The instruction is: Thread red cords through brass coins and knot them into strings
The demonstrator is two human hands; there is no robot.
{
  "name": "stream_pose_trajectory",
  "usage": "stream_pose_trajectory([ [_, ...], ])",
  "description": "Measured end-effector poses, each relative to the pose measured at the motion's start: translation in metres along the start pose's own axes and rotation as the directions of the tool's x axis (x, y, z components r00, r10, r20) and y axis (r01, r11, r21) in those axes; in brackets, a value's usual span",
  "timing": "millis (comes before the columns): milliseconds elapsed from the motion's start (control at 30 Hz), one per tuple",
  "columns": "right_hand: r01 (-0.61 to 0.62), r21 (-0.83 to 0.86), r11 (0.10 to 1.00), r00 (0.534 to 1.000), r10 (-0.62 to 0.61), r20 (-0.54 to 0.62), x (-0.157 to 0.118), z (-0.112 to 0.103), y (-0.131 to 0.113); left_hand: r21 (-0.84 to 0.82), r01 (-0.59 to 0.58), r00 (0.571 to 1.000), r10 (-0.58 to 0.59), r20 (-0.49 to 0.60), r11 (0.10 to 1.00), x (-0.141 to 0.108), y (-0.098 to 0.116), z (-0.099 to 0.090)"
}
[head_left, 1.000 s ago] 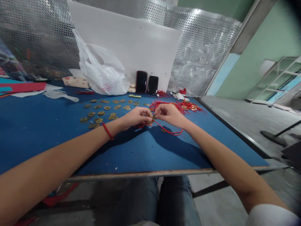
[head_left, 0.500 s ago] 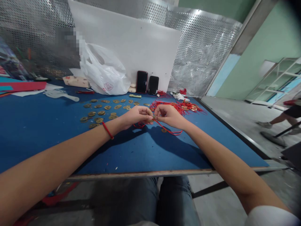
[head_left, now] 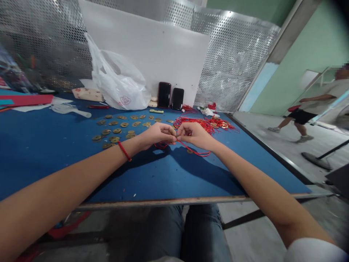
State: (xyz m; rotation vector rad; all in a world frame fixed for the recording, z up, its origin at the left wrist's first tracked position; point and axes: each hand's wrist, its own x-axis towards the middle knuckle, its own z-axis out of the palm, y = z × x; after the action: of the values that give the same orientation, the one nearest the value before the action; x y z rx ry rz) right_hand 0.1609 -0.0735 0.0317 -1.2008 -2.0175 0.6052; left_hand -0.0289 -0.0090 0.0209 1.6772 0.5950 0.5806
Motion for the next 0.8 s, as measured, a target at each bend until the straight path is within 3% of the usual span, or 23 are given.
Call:
stream_pose_trajectory([
  [367,0.008,0.005,1.0,0.999,-0.008,-0.036,0.001,-0.002,0.004,-0.081,0.01,1.0,-0.011,-0.018,0.997,0.002,-0.001,-0.003],
  [600,-0.056,0.033,0.998,0.988,0.05,0.144,0.0,-0.006,0.011,-0.07,0.011,0.999,-0.013,-0.032,0.998,0.005,-0.006,-0.008],
  [800,-0.117,0.205,0.972,0.985,0.088,0.145,0.002,-0.016,0.005,-0.042,-0.004,1.0,0.004,-0.005,0.999,0.006,-0.007,-0.01],
])
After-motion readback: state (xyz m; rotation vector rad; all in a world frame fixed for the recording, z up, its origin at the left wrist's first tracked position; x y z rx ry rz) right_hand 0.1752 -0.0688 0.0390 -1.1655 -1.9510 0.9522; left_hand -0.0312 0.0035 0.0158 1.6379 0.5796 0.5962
